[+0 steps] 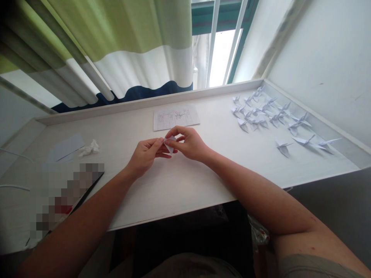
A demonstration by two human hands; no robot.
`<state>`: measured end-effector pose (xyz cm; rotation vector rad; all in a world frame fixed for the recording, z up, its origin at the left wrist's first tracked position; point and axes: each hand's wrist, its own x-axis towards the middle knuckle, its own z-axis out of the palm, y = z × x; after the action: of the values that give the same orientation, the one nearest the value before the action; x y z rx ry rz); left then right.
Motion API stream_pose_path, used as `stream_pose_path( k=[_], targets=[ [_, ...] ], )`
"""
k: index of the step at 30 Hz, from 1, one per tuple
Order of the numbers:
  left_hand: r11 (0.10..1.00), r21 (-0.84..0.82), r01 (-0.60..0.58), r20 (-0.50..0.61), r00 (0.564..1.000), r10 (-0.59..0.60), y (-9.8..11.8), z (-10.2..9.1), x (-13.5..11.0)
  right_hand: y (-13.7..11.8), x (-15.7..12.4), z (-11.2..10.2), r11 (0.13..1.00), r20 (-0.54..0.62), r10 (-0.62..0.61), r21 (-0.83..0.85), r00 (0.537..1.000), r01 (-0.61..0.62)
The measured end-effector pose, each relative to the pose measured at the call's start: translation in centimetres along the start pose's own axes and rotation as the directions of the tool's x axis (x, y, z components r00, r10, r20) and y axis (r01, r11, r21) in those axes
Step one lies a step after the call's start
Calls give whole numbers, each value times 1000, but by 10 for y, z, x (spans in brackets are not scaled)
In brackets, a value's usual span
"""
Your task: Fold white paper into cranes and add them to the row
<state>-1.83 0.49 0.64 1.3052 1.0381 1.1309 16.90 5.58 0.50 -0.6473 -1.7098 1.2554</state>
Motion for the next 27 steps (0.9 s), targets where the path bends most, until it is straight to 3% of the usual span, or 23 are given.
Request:
stream_pose_path(
  k=[8, 14, 27],
  targets=[
    [998, 50, -33, -71, 997, 36, -7, 1, 0, 3, 1, 1, 1000, -30, 2, -29, 1000, -2],
    [999, 28, -45, -21, 999, 46, -4, 1, 0, 6, 1, -1, 1000, -61, -17, -21, 998, 16],
    [1000, -4, -4, -63, 998, 4, -1, 0, -1, 8, 0, -2, 1000, -8, 11, -10, 1000, -12]
  ],
)
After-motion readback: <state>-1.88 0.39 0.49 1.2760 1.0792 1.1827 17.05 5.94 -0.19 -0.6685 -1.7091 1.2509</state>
